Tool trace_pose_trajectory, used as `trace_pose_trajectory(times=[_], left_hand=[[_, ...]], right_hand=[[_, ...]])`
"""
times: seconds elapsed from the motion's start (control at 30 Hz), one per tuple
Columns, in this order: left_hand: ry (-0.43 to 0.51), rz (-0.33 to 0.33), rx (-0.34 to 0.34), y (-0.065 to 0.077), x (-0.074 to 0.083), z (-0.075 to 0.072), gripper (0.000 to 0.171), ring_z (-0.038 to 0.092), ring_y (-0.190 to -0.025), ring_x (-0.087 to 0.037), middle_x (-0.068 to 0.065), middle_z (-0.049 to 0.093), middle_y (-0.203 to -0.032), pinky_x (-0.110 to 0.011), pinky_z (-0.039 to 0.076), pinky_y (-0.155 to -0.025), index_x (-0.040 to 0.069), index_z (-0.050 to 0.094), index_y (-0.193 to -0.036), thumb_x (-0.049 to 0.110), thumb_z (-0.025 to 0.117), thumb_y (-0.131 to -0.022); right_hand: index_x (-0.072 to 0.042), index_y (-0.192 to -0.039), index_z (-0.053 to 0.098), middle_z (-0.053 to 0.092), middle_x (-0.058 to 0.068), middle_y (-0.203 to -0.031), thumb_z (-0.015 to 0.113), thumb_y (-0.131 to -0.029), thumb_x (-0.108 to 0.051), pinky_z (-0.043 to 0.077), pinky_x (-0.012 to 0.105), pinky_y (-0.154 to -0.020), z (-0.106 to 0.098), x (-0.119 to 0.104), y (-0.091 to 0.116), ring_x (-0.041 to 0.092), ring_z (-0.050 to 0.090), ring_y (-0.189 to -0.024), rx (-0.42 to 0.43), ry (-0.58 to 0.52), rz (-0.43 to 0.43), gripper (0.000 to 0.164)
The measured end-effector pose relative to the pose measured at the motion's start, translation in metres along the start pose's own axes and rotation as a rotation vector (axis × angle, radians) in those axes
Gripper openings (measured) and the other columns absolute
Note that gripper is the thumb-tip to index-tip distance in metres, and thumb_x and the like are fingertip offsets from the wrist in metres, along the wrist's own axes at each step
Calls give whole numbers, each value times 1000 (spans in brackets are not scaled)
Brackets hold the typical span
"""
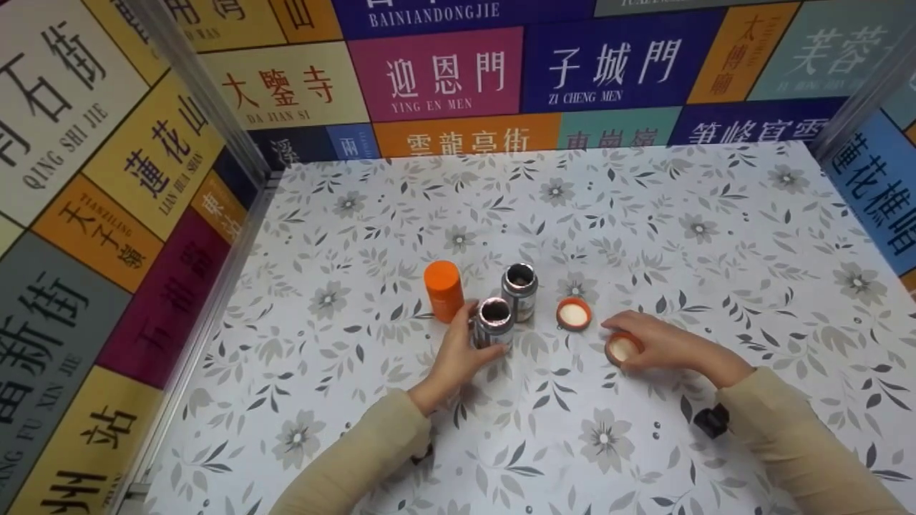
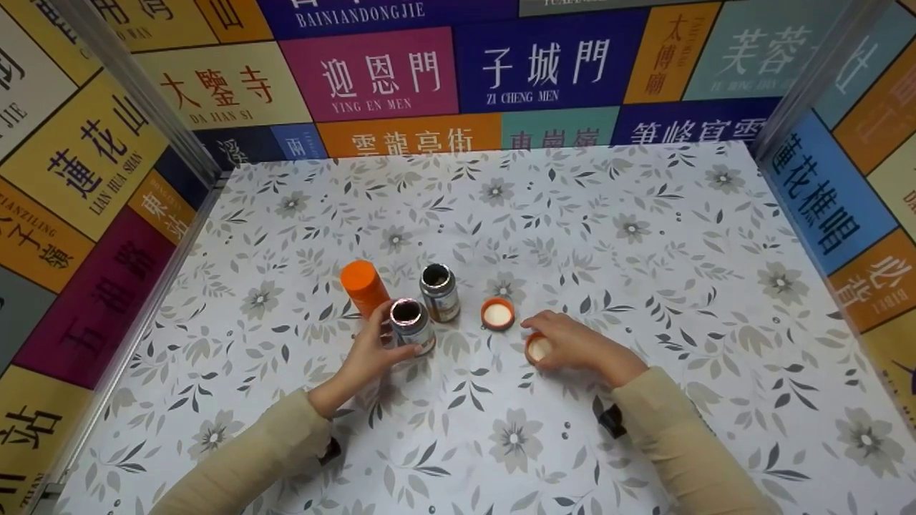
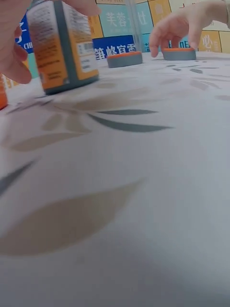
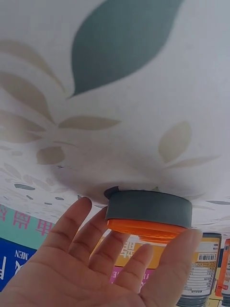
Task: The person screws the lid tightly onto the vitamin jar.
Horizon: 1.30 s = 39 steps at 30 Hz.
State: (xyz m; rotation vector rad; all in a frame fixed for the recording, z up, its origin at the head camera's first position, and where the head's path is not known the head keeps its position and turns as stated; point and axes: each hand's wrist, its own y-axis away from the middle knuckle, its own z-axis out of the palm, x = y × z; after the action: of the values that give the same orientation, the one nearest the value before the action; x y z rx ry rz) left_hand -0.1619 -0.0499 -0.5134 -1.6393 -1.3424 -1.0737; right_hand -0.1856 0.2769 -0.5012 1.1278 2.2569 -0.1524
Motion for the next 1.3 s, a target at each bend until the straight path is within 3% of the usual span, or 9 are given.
trace_pose_trajectory(times=[0.2, 0.5, 0.7, 0.93, 1.3], left_hand=[[4, -23, 16, -3, -3, 9, 81, 36, -127, -28, -18, 39, -136, -41, 24, -109, -2, 31, -134, 9, 77, -69], [29, 15, 28, -6, -9, 12, 67, 46, -116, -25, -15, 51, -123, -40, 31, -105, 1, 41, -124, 2, 76, -67], [20, 6, 32, -6, -11, 12, 66, 47, -116, -25, -14, 52, -123, -39, 31, -104, 1, 41, -123, 3, 76, -67], [16, 19, 41, -7, -13, 12, 63, 50, -112, -24, -13, 55, -119, -38, 35, -101, 3, 44, -121, 2, 75, -66], [-36, 58, 20, -4, -4, 19, 59, 52, -110, -22, -12, 57, -117, -36, 38, -99, 3, 46, -118, 1, 75, -66]], right_hand=[[8, -122, 48, 49, 25, -122, 72, -71, -9, 36, 53, -91, -3, 1, 3, 42, 43, -113, -38, 4, -32, 59], [2, -119, 52, 49, 17, -113, 74, -67, -7, 42, 45, -85, 2, 3, 4, 32, 50, -101, -19, 41, -24, 57], [1, -117, 53, 48, 15, -114, 71, -66, -5, 41, 45, -87, 5, 5, 3, 30, 49, -103, -12, 69, 8, 54], [-1, -109, 55, 51, 12, -110, 69, -65, -5, 42, 41, -85, 5, 5, 3, 26, 49, -100, 16, 97, -56, 47], [-1, -112, 53, 46, 10, -111, 69, -70, -6, 44, 33, -80, -7, 0, 1, 20, 51, -93, 57, 14, -74, 45]])
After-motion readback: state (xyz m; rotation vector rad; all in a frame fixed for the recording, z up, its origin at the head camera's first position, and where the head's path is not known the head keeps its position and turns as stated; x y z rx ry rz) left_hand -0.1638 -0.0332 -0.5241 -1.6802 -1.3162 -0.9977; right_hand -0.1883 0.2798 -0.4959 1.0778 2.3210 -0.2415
